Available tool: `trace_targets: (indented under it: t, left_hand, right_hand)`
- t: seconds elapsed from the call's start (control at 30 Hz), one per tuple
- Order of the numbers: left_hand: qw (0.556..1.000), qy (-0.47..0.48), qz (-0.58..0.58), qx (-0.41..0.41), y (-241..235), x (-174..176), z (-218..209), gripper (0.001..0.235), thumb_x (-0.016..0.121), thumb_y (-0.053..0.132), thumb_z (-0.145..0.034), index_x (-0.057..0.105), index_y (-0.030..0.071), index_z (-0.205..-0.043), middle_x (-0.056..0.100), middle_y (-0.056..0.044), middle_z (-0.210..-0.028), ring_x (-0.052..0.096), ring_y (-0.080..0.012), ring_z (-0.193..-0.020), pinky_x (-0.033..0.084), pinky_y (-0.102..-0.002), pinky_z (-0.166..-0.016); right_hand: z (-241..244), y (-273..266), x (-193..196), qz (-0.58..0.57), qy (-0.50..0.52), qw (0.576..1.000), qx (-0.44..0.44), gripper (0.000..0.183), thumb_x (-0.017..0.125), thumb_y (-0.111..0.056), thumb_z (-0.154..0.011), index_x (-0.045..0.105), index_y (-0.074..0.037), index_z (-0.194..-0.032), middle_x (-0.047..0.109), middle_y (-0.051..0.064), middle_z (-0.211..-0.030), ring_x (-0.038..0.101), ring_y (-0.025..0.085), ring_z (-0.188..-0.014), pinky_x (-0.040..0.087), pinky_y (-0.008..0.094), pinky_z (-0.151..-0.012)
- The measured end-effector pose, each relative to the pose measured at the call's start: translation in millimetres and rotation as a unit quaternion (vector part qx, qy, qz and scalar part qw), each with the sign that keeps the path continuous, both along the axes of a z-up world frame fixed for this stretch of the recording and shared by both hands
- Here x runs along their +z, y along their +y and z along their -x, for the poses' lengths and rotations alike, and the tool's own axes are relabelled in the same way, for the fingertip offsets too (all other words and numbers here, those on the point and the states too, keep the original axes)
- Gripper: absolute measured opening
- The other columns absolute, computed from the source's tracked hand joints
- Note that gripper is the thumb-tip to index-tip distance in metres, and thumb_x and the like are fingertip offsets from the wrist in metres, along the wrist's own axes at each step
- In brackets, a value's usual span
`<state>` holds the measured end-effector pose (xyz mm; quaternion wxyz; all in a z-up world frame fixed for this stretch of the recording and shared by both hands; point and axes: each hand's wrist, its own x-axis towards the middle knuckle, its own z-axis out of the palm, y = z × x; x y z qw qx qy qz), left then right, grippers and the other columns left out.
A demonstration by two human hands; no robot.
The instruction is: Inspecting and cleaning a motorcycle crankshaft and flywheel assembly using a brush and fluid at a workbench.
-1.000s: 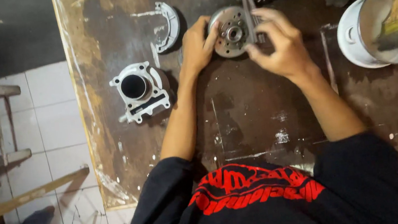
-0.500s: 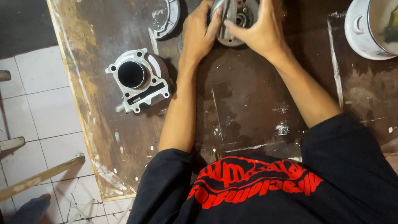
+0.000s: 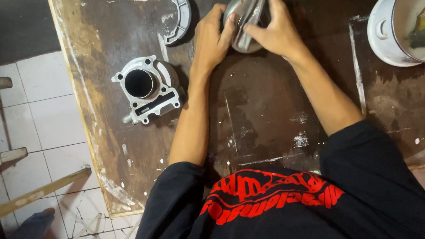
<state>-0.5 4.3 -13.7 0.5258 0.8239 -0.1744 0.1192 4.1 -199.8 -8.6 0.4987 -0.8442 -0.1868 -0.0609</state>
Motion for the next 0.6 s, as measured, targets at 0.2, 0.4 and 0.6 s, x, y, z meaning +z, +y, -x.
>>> trace_targets:
  t: [0.2,0.4,0.6]
  left_hand:
    - [1.0,-0.003,0.006,0.0,0,-4,-2,0.037,0.052,0.037,-0.104,0.063,0.002,-0.107,0.071,-0.02,-0.091,0.072,-0.0344,-0.082,0.053,-0.043,-0.076]
    - [1.0,0.003,0.002,0.0,1,23,7,0.036,0.054,0.035,-0.104,0.062,0.0,-0.107,0.071,-0.023,-0.091,0.07,-0.0411,-0.088,0.052,-0.045,-0.078]
    - [1.0,0.011,0.001,0.002,-1,20,6,0.033,0.055,0.033,-0.102,0.062,0.001,-0.106,0.069,-0.024,-0.09,0.07,-0.0413,-0.086,0.053,-0.045,-0.078]
  right_hand:
    - [3,10,17,-0.183,0.091,0.979,0.009,0.059,0.08,-0.012,-0.08,0.052,-0.005,-0.132,0.065,0.012,-0.121,0.065,0.026,-0.119,0.054,0.044,-0.11]
    - [-8,8,-20,-0.111,0.007,0.989,-0.098,0.048,0.074,-0.011,-0.086,0.06,-0.006,-0.132,0.068,0.01,-0.119,0.068,0.025,-0.116,0.056,0.041,-0.11]
    - [12,25,27,-0.076,-0.053,0.993,-0.079,0.055,0.076,-0.014,-0.075,0.057,0.002,-0.125,0.066,0.017,-0.116,0.066,0.028,-0.111,0.052,0.041,-0.1]
